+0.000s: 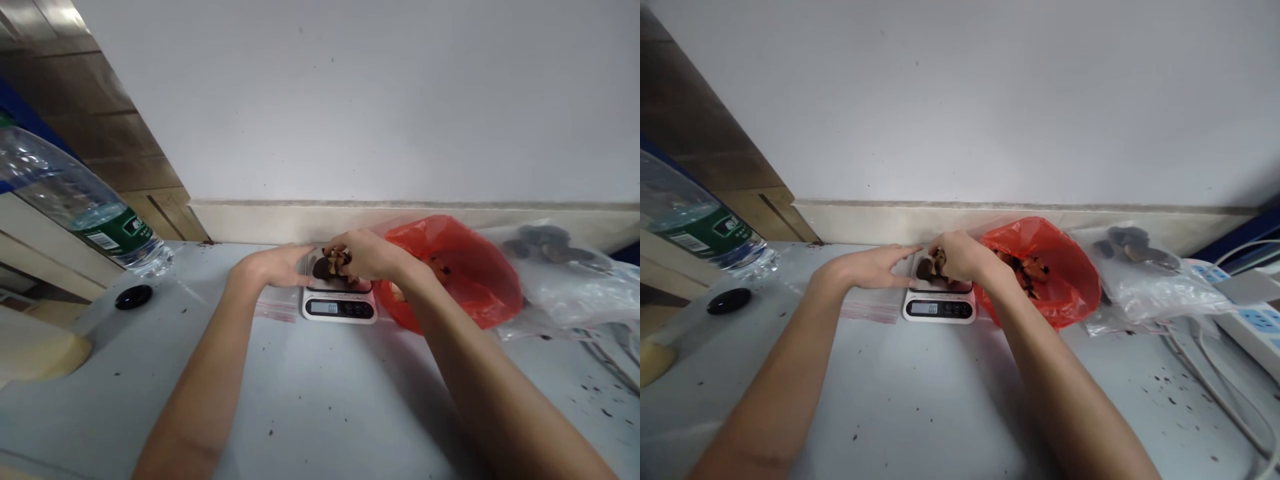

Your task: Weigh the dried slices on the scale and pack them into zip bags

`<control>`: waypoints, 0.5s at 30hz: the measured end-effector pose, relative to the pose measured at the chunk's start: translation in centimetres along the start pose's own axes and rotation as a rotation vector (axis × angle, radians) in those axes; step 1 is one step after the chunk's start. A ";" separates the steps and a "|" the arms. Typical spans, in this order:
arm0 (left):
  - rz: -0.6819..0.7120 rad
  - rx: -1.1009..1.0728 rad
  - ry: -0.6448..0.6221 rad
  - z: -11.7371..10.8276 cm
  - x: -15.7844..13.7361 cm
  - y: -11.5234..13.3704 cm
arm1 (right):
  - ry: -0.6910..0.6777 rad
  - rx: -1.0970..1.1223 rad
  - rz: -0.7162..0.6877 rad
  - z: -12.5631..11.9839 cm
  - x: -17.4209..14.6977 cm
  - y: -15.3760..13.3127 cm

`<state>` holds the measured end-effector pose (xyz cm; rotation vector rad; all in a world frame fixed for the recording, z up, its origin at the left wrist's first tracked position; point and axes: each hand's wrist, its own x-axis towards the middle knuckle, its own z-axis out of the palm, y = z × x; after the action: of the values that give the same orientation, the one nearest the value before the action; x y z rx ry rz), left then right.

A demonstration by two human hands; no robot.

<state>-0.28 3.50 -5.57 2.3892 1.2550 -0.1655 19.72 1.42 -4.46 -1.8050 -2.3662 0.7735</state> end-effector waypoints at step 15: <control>-0.126 -0.011 -0.072 -1.0 -0.3 1.3 | 0.209 0.304 0.038 -1.3 -1.1 1.7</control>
<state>0.51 3.08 -4.14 2.2743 1.3697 -0.2802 22.01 1.16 -3.74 -1.7151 -1.9698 0.8479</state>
